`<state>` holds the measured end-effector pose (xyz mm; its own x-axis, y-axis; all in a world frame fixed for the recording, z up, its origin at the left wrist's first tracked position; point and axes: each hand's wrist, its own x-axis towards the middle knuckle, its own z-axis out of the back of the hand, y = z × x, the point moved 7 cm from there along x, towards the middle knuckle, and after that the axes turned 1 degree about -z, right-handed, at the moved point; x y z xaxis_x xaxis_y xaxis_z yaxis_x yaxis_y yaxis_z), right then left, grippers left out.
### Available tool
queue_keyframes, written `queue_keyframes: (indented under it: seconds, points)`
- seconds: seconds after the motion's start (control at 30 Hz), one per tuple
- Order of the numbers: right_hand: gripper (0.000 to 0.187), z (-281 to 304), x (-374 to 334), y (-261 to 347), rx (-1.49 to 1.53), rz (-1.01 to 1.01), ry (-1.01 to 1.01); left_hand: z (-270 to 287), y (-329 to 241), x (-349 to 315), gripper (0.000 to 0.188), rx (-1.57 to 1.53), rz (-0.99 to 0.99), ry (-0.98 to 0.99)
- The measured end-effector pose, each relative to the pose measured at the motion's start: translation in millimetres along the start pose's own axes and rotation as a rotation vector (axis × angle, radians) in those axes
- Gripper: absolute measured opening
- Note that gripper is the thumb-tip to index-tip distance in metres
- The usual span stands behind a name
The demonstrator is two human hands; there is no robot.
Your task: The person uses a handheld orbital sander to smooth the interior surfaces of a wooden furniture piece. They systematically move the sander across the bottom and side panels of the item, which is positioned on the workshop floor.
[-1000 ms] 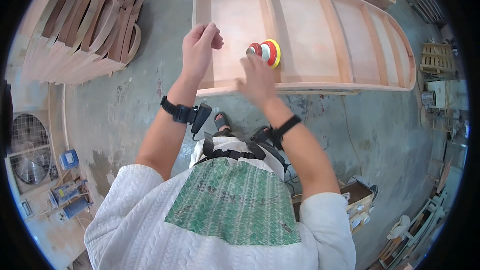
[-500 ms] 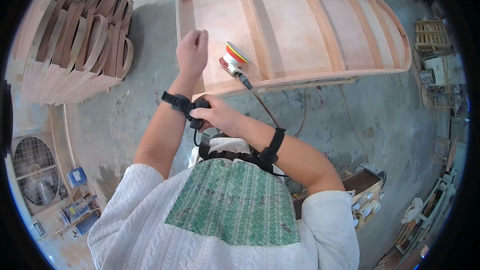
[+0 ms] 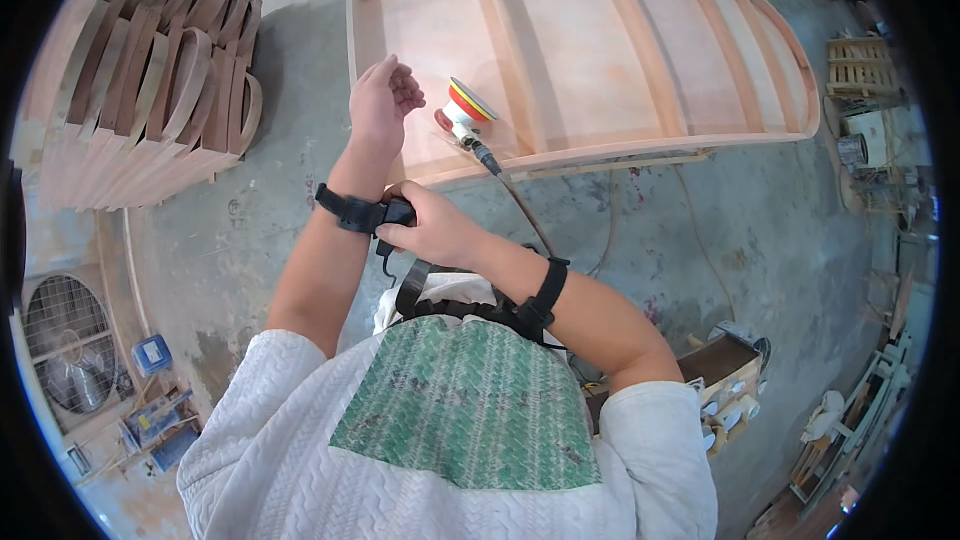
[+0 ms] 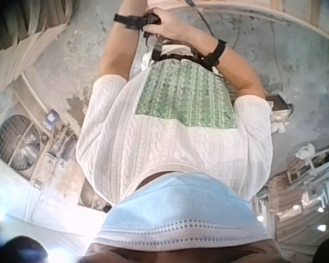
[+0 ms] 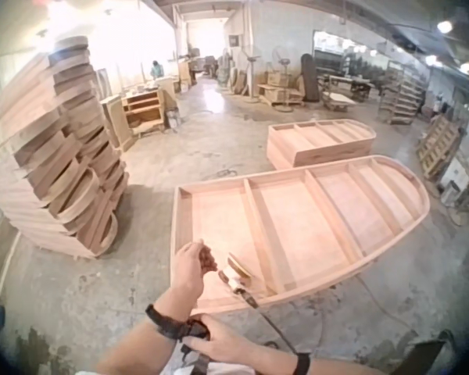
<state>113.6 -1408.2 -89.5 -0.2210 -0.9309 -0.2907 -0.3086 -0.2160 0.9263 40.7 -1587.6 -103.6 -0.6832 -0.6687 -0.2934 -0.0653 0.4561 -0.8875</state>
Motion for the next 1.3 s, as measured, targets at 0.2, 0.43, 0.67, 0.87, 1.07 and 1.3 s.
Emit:
queue_keyframes:
  seconds: [0.2, 0.43, 0.67, 0.87, 1.07, 1.3]
  points:
    - [0.056, 34.8, 13.6, -30.9, -0.091, -0.079, -0.063, 38.6, 15.7, 6.2, 0.03, -0.149, 0.14, -0.086]
    - [0.056, 135.0, 51.2, -57.2, -1.285, 0.062, -0.606, 92.7, 34.4, -35.2, 0.033, 1.563, -0.555, 0.171]
    - [0.052, 95.8, 140.2, -63.5, -1.909, 0.076, -0.467, 171.4, 108.3, -96.2, 0.068, 1.799, -0.547, 0.406]
    - [0.056, 112.2, 194.7, -82.0, -2.103, -0.112, -0.442, 167.8, 121.6, -84.7, 0.078, 1.855, -0.407, 0.384]
    - [0.071, 178.1, 181.9, -10.6, -1.508, -0.167, -0.44, 183.1, 123.1, -78.0, 0.071, 1.851, -0.539, 0.398]
    - [0.078, 201.4, 43.6, 9.1, -0.684, -0.327, -0.375, 155.4, 107.6, -59.4, 0.034, 1.672, -0.527, 0.458]
